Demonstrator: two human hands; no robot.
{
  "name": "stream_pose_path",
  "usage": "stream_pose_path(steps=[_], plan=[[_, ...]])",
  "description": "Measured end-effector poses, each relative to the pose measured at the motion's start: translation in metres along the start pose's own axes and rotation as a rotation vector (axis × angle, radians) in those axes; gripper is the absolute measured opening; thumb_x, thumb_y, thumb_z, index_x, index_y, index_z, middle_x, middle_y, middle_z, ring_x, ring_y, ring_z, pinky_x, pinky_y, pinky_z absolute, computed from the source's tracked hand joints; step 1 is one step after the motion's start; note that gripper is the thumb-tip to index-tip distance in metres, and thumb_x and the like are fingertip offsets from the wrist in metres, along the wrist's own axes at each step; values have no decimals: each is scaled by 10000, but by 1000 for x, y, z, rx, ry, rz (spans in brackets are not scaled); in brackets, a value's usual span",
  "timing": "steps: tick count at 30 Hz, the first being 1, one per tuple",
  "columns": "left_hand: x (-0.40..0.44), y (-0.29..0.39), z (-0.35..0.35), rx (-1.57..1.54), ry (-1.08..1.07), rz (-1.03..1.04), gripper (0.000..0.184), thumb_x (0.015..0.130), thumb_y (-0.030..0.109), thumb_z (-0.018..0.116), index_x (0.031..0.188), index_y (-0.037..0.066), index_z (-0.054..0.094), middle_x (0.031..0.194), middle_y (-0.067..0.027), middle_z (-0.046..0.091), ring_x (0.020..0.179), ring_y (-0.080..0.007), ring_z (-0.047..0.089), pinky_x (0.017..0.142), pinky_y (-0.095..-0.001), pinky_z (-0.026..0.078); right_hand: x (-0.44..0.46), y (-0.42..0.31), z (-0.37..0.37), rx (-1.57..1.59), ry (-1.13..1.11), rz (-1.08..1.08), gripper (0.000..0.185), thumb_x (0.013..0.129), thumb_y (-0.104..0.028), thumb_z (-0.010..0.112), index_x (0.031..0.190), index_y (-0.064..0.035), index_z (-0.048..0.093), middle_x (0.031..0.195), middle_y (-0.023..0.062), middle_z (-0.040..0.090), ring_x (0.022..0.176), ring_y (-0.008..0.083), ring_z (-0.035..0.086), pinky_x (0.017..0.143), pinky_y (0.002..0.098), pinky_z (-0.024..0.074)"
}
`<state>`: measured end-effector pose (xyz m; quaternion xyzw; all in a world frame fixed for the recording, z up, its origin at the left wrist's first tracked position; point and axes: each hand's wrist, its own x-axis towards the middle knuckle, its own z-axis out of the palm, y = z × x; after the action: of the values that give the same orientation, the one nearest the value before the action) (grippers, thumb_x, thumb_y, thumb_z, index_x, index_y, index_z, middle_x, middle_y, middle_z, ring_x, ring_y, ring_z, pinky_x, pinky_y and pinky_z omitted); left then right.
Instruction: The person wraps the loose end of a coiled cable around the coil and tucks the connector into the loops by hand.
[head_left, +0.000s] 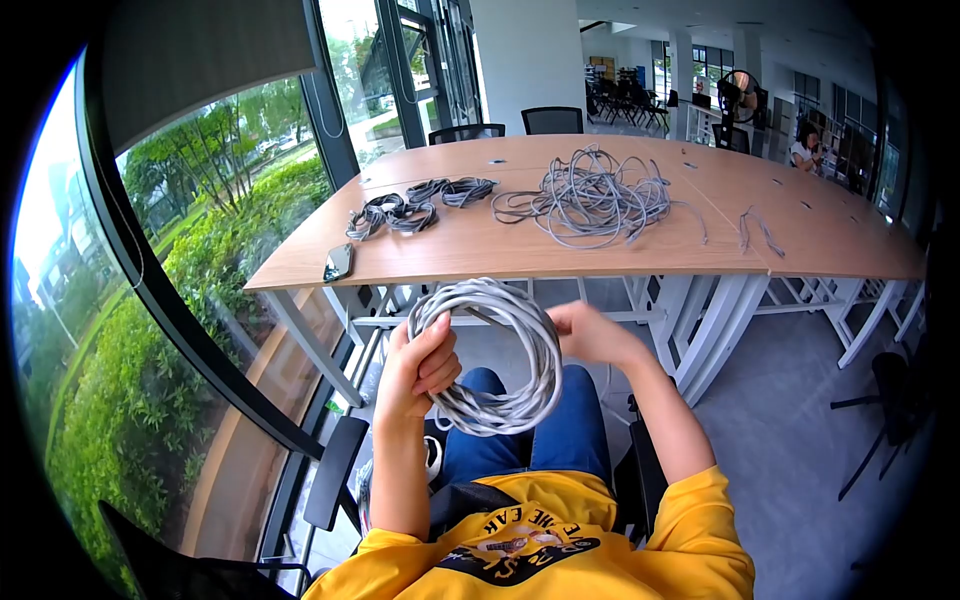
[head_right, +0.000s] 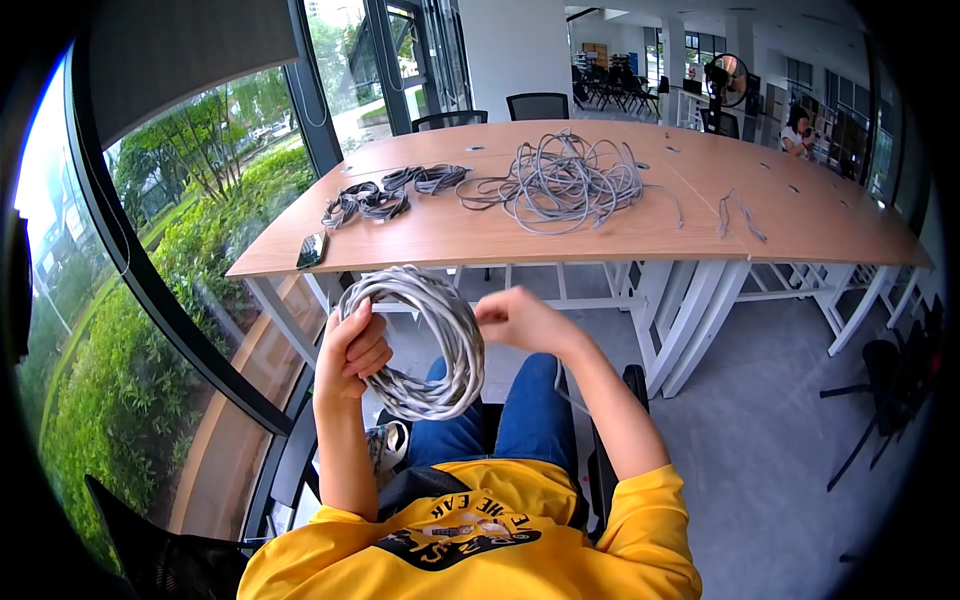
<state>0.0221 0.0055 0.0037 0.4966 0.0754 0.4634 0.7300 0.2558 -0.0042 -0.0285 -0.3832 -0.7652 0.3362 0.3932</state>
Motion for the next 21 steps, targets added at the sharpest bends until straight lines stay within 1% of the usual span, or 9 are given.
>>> stream_pose_path(steps=[2, 6, 8, 10, 12, 14, 15, 17, 21], plan=[[-2, 0, -1, 5, 5, 3, 199, 883, 181, 511, 733, 77, 431, 410, 62, 300, 276, -21, 223, 294, -188, 168, 6, 1, -8, 29, 227, 173, 121, 722, -88, 667, 795, -2, 621, 671, 16, 598, 617, 65, 519, 548, 218, 420], [-5, 0, -5, -71, -63, -60, 175, 911, 200, 449, 878, 35, 496, 415, 70, 292, 274, -14, 228, 290, -180, 185, 13, -3, -9, -379, 484, 123, 120, 682, -52, 660, 748, 10, 581, 651, 28, 564, 595, 88, 508, 581, 231, 422], [-7, 4, -16, -432, -209, -12, 231, 932, 221, 392, 947, 22, 508, 426, 76, 289, 271, -9, 236, 287, -171, 204, 9, 9, -10, -476, 504, 98, 169, 691, -132, 665, 732, 7, 579, 625, 56, 543, 576, 174, 525, 580, 296, 441], [-6, 9, -22, -518, -335, 52, 313, 947, 238, 341, 1066, -8, 493, 436, 79, 287, 275, -5, 245, 291, -163, 226, -1, 26, -12, -1135, 635, -88, 232, 692, -226, 644, 726, 0, 607, 677, 114, 568, 687, 277, 573, 609, 402, 451], [-9, 10, -19, -471, -279, 91, 359, 954, 242, 317, 1114, -43, 466, 440, 75, 289, 280, -4, 247, 298, -161, 236, -2, 39, -13, -1248, 643, -127, 369, 764, -351, 574, 707, 12, 602, 639, 139, 571, 655, 312, 579, 610, 442, 451], [-5, 4, -19, -551, -322, 65, 382, 958, 241, 299, 1123, -67, 454, 444, 74, 285, 285, -5, 247, 303, -161, 243, 0, 26, -11, -1088, 340, 493, 573, 834, -502, 451, 677, 31, 595, 577, 156, 568, 560, 277, 587, 551, 385, 472], [-2, 3, -20, -564, -331, 59, 381, 960, 240, 294, 1118, -66, 457, 444, 75, 281, 286, -5, 249, 302, -163, 243, 0, 22, -13, -1087, 340, 494, 573, 834, -502, 451, 677, 31, 595, 577, 156, 568, 560, 277, 587, 551, 385, 472], [-2, 1, -21, -553, -249, 35, 375, 958, 241, 302, 1120, -63, 450, 443, 76, 276, 283, -7, 243, 300, -166, 243, 5, 13, -23, -31, 277, 687, 736, 844, -616, 316, 684, 49, 589, 533, 147, 563, 485, 211, 582, 493, 297, 473], [1, -10, -20, -430, -177, -37, 339, 953, 234, 322, 1093, -41, 463, 448, 73, 275, 281, -9, 239, 294, -167, 231, 5, -3, -27, 557, 403, 323, 730, 853, -614, 278, 718, 31, 592, 528, 115, 557, 424, 157, 526, 434, 234, 429]])
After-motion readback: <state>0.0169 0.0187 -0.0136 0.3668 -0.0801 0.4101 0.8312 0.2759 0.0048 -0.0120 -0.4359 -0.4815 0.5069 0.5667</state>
